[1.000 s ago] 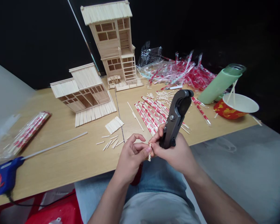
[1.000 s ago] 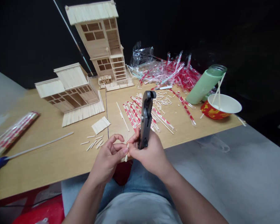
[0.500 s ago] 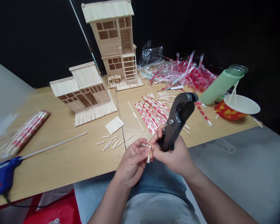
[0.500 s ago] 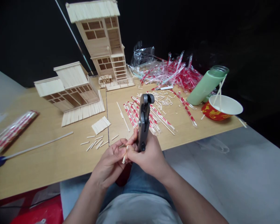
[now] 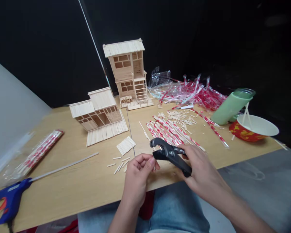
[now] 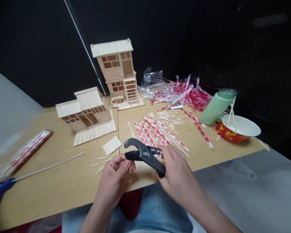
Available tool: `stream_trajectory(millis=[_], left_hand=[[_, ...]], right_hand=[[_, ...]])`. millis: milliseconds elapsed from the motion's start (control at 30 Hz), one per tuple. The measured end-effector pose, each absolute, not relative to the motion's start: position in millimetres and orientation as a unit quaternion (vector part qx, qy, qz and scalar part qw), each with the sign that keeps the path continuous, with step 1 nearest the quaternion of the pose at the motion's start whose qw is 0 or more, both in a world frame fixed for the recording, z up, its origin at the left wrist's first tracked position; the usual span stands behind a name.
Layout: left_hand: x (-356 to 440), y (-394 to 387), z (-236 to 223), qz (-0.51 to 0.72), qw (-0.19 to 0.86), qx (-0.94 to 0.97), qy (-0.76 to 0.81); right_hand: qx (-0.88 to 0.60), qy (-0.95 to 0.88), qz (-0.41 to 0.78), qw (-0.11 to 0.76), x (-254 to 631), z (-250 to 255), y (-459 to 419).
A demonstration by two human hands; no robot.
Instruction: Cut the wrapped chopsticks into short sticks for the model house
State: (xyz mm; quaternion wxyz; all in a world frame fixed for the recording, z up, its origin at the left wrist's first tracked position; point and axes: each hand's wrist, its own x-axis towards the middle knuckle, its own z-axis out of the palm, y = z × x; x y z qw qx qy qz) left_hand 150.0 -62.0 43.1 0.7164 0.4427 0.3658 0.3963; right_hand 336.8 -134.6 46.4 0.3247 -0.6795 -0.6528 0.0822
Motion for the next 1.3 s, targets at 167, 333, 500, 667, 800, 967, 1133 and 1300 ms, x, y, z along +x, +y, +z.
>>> stream_trajectory(millis=[167,333,500,667,800,967,1133,1300], left_hand=[[152.0,-62.8,46.9,0.407,0.704,0.467,0.347],[151.7,-64.4,49.0,0.418,0.678,0.498,0.343],[147.1,-67.2,55.8,0.419,0.636,0.545,0.350],[147.1,-70.1,59.8,0.395,0.676,0.536,0.317],[160.3,-69.1,66.8,0.353,0.726,0.516,0.286],[182.7,-75.3,79.6,0.330,0.724,0.553,0.247],[198.7,-83.7,79.2,0.302,0.738,0.550,0.247],[211.4,-76.2,77.2,0.332,0.732,0.536,0.258]], right_hand=[[-0.678,-0.669,0.080,0.293,334.0,44.2,-143.7],[-0.661,-0.685,0.129,0.278,330.4,51.3,-146.1],[-0.653,-0.692,0.155,0.266,331.5,53.2,-148.3],[-0.658,-0.699,0.117,0.255,340.4,52.4,-142.0],[-0.681,-0.683,0.052,0.259,354.1,52.9,-135.8],[-0.705,-0.654,0.023,0.273,394.9,56.4,-134.1],[-0.794,-0.538,0.012,0.283,445.9,66.1,-142.5],[-0.749,-0.585,0.109,0.292,423.7,78.0,-168.3]])
